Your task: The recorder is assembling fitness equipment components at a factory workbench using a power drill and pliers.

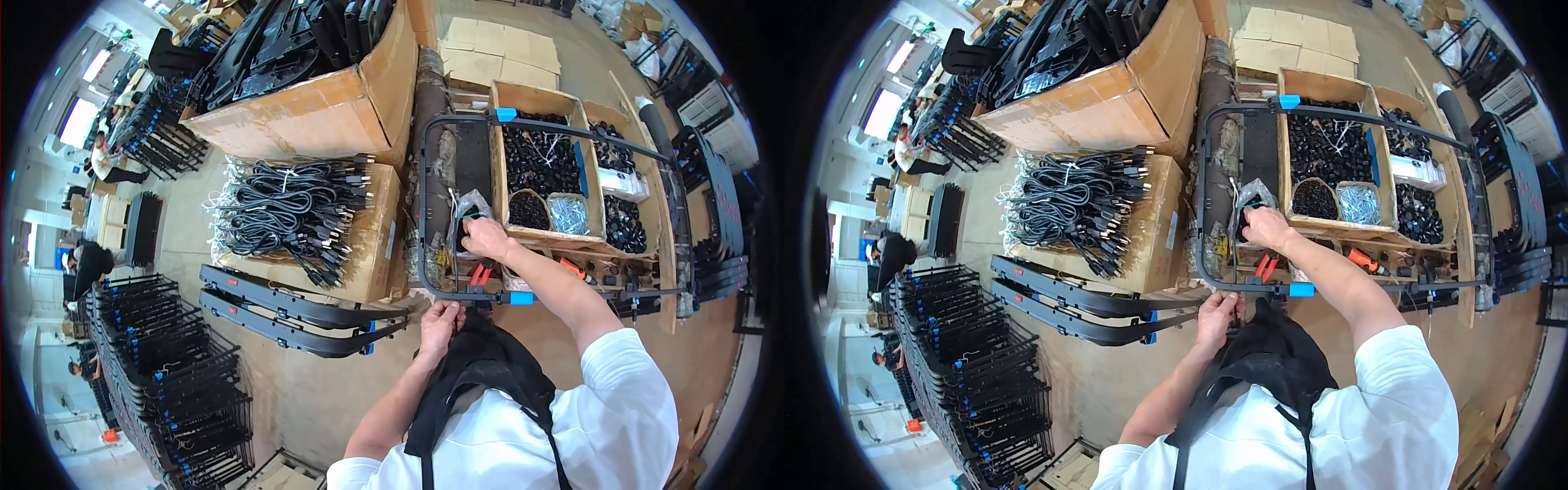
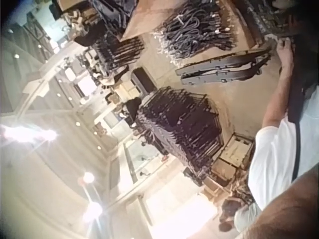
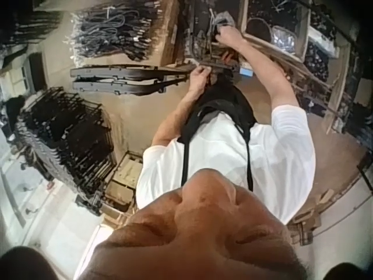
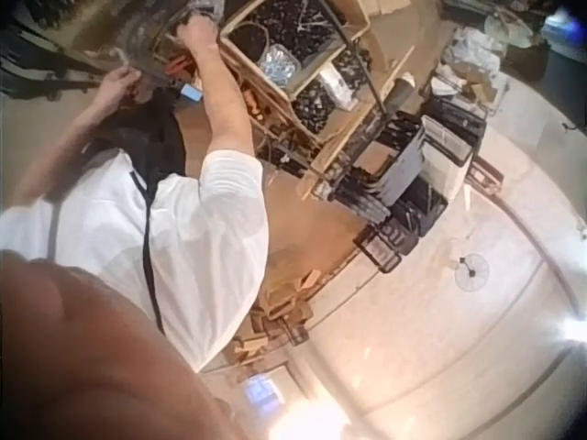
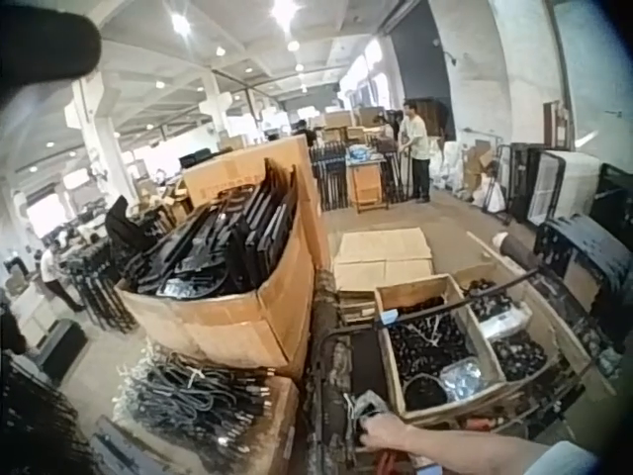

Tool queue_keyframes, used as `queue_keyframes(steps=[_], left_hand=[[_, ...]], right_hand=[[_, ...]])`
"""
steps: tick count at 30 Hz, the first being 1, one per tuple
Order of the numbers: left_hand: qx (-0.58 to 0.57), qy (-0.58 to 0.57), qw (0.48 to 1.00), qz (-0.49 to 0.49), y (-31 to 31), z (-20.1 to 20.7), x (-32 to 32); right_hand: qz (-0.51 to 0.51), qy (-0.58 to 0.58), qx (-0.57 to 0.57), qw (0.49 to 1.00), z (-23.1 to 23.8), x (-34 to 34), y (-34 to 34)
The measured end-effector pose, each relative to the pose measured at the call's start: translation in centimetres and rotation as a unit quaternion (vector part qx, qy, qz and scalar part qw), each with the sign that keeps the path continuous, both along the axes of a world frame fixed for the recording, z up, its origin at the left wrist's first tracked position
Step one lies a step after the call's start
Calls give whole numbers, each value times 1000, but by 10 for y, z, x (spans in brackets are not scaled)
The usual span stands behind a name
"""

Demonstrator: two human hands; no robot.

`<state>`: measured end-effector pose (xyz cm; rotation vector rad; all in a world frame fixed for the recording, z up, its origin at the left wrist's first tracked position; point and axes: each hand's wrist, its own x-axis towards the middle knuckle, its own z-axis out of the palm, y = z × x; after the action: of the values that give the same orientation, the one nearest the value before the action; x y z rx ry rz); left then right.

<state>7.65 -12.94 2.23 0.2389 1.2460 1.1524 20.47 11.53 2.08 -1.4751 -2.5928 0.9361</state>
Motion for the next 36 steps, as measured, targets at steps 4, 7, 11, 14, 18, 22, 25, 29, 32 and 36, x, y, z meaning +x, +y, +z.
queue_keyframes(steps=[4,7,11,14,18,22,25,29,32,36], left_hand=[[-24,8,999,-34,3,-2,-6],[-28,7,999,-44,4,-7,-12],[-35,2,998,-55,6,-3,-19],[-21,1,997,-79,5,-16,-24],[-38,-2,995,-91,11,-13,-24],[-41,6,995,-93,13,-16,-27],[-44,21,990,-133,16,-20,-33],[-48,43,991,-114,16,-12,-26],[-51,31,994,-88,17,-8,-25],[-59,62,983,-165,14,-8,-30]], right_hand=[[-85,61,-10,995,17,21,-10],[-188,139,-39,971,42,36,-28],[-279,338,-231,869,82,64,-83],[-287,430,-322,793,100,80,-159],[-402,422,-490,649,58,77,-242],[-482,477,-495,544,6,41,-254],[-445,464,-464,609,-13,10,-230],[-437,471,-470,605,-15,2,-219],[-441,464,-475,604,-16,2,-217],[-401,479,-476,619,-24,11,-218]])
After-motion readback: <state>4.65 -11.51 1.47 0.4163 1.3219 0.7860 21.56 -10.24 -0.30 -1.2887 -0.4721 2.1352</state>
